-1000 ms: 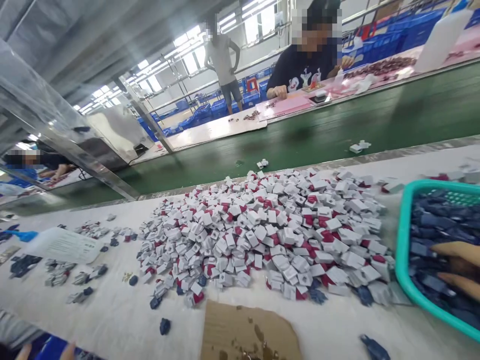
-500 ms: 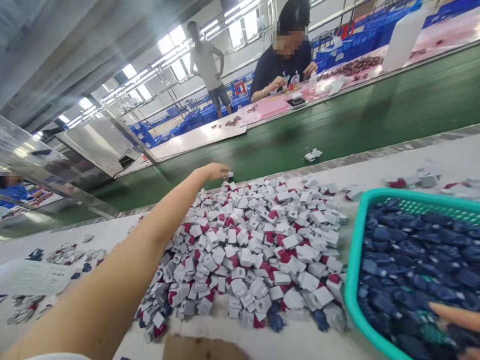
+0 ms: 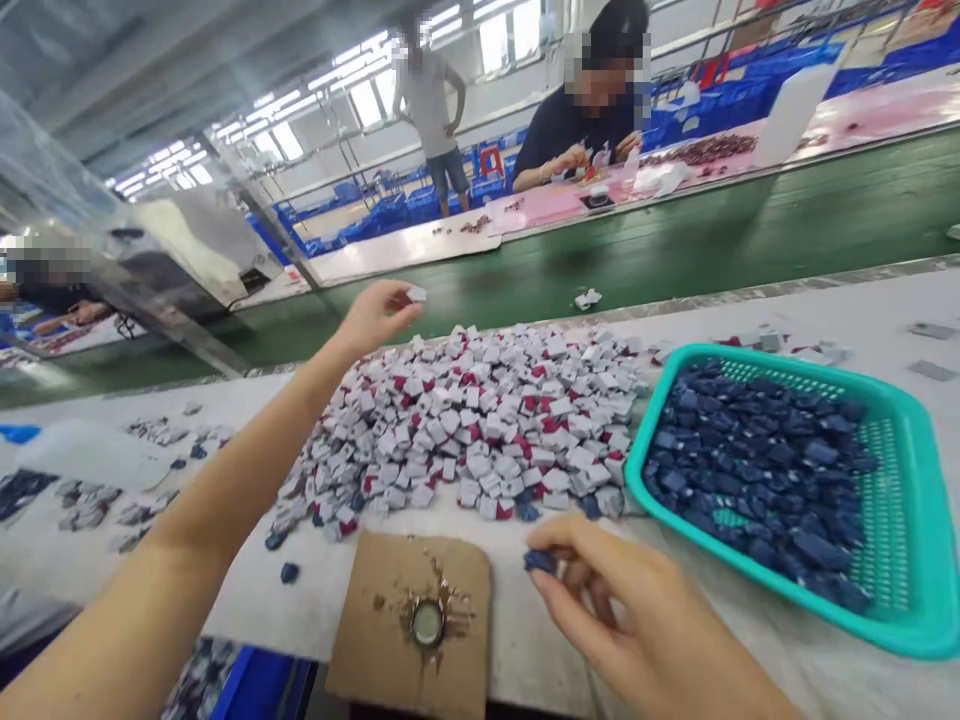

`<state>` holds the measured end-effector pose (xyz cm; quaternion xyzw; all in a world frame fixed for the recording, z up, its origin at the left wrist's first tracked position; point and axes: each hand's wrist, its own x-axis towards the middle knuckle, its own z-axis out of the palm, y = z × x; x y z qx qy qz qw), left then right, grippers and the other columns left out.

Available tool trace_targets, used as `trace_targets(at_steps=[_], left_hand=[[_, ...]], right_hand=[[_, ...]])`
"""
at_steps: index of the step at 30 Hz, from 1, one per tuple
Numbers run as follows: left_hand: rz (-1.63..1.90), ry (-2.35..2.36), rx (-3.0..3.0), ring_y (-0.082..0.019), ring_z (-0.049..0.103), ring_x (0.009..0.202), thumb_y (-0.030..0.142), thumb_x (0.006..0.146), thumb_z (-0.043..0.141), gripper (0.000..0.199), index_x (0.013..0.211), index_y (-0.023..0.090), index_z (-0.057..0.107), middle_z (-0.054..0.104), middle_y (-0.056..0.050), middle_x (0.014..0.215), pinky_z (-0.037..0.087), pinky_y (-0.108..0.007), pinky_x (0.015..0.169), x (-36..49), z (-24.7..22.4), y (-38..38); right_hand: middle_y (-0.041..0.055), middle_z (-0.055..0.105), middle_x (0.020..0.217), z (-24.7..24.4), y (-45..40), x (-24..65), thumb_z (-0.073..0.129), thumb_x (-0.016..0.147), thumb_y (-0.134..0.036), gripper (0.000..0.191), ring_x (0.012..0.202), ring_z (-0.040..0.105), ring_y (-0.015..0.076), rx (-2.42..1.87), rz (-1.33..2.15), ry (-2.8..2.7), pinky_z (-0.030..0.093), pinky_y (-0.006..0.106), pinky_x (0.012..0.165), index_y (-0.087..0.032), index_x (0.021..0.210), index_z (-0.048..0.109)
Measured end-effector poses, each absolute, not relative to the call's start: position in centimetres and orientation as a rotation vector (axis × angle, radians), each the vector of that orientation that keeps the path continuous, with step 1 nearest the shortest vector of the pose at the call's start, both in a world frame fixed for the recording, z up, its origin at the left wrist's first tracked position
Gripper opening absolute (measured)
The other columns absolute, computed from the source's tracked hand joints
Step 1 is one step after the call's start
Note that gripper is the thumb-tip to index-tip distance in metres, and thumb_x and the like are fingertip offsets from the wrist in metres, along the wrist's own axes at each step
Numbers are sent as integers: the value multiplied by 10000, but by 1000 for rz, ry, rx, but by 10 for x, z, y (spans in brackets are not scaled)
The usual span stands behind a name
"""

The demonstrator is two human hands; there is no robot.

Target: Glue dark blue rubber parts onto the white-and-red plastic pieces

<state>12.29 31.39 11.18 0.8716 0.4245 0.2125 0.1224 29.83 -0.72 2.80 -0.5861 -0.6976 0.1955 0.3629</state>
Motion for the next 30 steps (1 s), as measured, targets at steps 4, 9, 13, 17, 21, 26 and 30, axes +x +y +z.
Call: trace_targets(at_steps=[4, 9, 13, 17, 21, 26, 30], left_hand=[[1164, 1088, 2135, -154, 644, 816, 324, 828, 620, 318, 1122, 201, 604, 661, -57, 1046, 580, -247, 613, 39, 105, 194], [1308, 1290, 1504, -135, 650, 650, 314, 657, 778, 341, 965, 184, 711, 719, -25, 817, 568, -214, 536, -24, 51, 68], [1229, 1368, 1036, -138, 648, 675, 318, 618, 799, 335, 906, 165, 722, 722, -33, 799, 555, -202, 522, -27, 9, 32], [1129, 1315, 782, -170, 665, 795, 316, 600, 812, 371, 923, 158, 721, 732, -58, 887, 550, -197, 552, -15, -2, 21], [1045, 1221, 729, -163, 666, 763, 325, 591, 825, 382, 914, 151, 719, 732, -64, 860, 550, -207, 586, -11, -4, 15], [1016, 1181, 752, -151, 656, 748, 284, 598, 825, 361, 912, 155, 705, 724, -49, 832, 542, -203, 599, -10, 0, 18], [1030, 1157, 759, -138, 648, 770, 267, 631, 808, 331, 925, 171, 690, 721, -31, 841, 540, -184, 598, -11, 6, 21]], right_hand=[[-13, 638, 748, 24, 11, 249, 412, 938, -193, 163, 606, 610, 100, -1317, 544, -1982, 469, 176, 498, -221, 985, 565], [37, 628, 799, 1, 13, 224, 344, 952, -210, 217, 652, 614, 145, -1266, 470, -2277, 464, 234, 535, -196, 892, 552], [53, 628, 840, 2, 16, 212, 360, 936, -187, 222, 677, 616, 151, -1251, 498, -2469, 453, 232, 551, -201, 986, 576], [54, 619, 798, 4, 20, 203, 365, 934, -188, 212, 634, 606, 157, -1250, 417, -2598, 418, 237, 510, -195, 966, 575], [40, 622, 755, 3, 18, 204, 354, 944, -218, 197, 570, 591, 157, -1267, 426, -2628, 395, 251, 473, -191, 906, 545], [51, 641, 793, 4, 16, 205, 345, 949, -236, 207, 598, 597, 161, -1326, 494, -2556, 417, 251, 492, -194, 948, 547], [63, 649, 884, 5, 17, 206, 342, 962, -264, 222, 675, 616, 168, -1359, 635, -2467, 462, 261, 544, -201, 979, 554]])
